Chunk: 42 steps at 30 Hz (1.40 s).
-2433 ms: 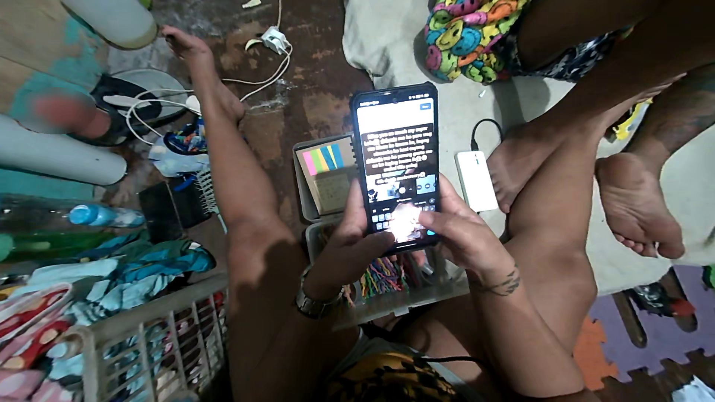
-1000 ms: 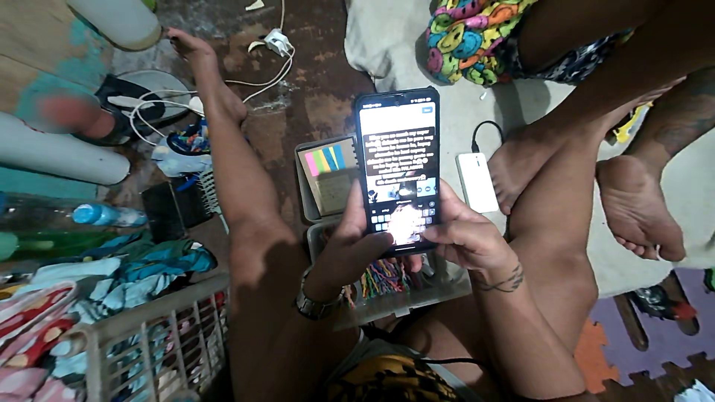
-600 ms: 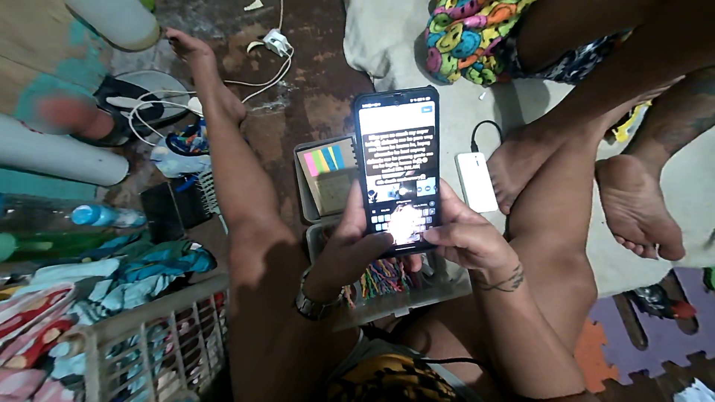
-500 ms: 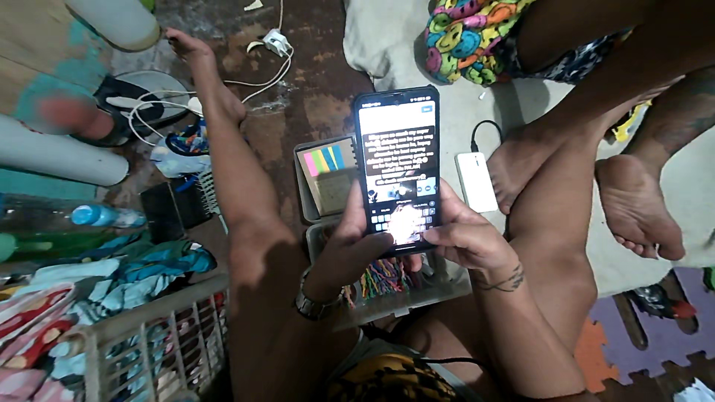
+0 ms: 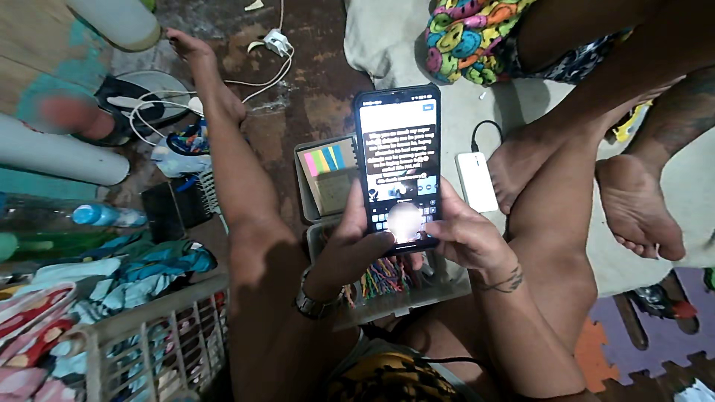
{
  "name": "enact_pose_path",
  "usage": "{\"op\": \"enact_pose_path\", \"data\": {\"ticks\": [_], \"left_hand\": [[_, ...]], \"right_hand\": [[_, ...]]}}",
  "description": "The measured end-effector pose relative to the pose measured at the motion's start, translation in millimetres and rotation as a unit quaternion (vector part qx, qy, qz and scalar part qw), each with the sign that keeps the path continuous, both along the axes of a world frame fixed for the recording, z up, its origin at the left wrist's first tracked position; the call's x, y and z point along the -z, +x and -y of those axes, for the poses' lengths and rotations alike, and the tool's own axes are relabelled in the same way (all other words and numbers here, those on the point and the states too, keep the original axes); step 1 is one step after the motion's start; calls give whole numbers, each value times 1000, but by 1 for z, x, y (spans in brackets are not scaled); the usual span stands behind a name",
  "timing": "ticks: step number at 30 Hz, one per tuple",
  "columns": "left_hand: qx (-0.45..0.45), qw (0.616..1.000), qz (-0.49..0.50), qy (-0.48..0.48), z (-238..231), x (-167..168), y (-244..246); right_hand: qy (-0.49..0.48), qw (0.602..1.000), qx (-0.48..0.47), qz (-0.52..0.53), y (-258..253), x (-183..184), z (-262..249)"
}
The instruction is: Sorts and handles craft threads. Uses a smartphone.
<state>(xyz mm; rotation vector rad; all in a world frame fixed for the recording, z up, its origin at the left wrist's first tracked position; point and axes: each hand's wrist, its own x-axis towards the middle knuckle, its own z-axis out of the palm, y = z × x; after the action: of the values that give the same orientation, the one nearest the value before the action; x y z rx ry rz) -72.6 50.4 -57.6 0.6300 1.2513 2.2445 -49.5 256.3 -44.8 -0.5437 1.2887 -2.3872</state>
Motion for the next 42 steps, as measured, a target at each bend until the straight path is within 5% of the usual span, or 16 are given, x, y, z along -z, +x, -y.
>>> {"op": "enact_pose_path", "data": {"ticks": [5,8,20,26,42], "left_hand": [[-30,994,10,-102,1,-33,8],[19,1000,-2,-10,2,0,0],[-18,999,-10,-37,2,-15,3],[-25,997,-4,-71,2,-18,4],[-33,996,-8,-81,2,-20,9]], "right_hand": [[8,1000,14,7,0,-2,2],[31,998,46,17,0,-4,6],[1,1000,-3,-7,0,0,0],[92,993,56,-47,4,-4,5],[91,993,73,-33,4,-4,8]]}}
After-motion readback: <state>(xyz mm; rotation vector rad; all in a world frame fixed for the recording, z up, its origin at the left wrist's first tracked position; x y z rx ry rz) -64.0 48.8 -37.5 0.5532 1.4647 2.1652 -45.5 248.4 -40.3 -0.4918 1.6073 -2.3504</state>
